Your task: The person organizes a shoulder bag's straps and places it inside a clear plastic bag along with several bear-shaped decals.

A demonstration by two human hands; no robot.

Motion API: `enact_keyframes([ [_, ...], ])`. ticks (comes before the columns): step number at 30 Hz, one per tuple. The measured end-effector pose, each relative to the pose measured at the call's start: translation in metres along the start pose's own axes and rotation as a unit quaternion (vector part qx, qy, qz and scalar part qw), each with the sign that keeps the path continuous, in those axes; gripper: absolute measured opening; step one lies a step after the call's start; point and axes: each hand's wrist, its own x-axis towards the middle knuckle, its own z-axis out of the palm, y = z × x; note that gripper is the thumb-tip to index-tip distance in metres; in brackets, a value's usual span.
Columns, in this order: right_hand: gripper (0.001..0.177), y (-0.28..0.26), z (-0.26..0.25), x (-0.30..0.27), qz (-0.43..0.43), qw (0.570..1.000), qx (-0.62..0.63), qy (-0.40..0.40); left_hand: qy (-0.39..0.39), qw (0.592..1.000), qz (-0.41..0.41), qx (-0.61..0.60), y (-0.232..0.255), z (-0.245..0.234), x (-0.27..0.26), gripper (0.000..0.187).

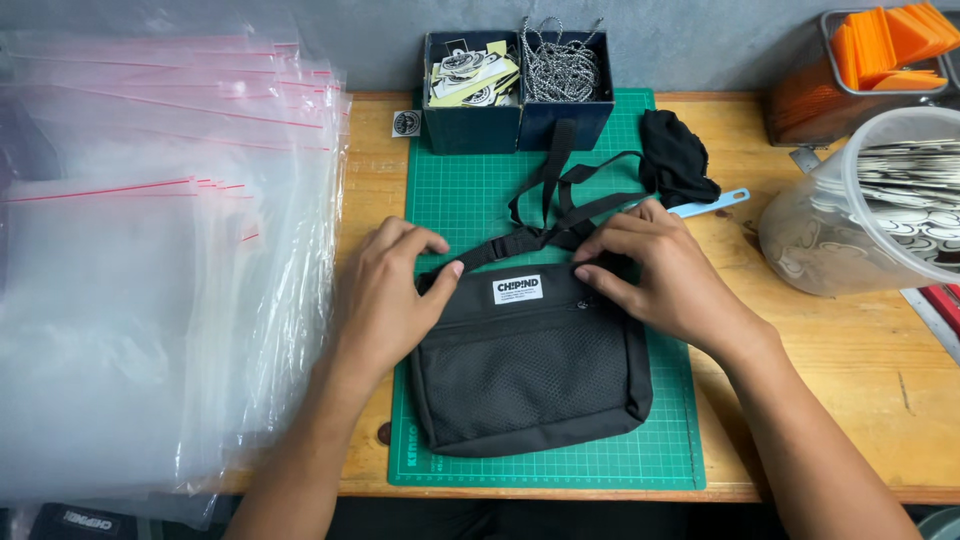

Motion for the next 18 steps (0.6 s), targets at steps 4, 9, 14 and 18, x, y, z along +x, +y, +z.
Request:
enact_keyframes([
  [4, 0.015, 0.004, 0.004, -0.001, -0.010, 1.000, -0.011, -0.014, -0.031, 0.997, 0.070, -0.021, 0.002, 0.002, 0.003, 0.022],
  [9, 0.013, 0.006, 0.005, -0.001, -0.015, 1.000, -0.015, -0.018, -0.026, 0.995, 0.022, -0.089, 0.005, 0.001, 0.003, 0.022],
  [14, 0.014, 0.008, 0.003, -0.003, -0.018, 0.999, -0.031, -0.032, 0.097, 0.910, -0.009, -0.402, -0.013, 0.007, 0.015, 0.016],
  [18, 0.013, 0.003, 0.000, -0.005, -0.013, 0.999, -0.031, -0.030, 0.145, 0.794, -0.082, -0.585, -0.017, 0.003, 0.021, 0.033],
])
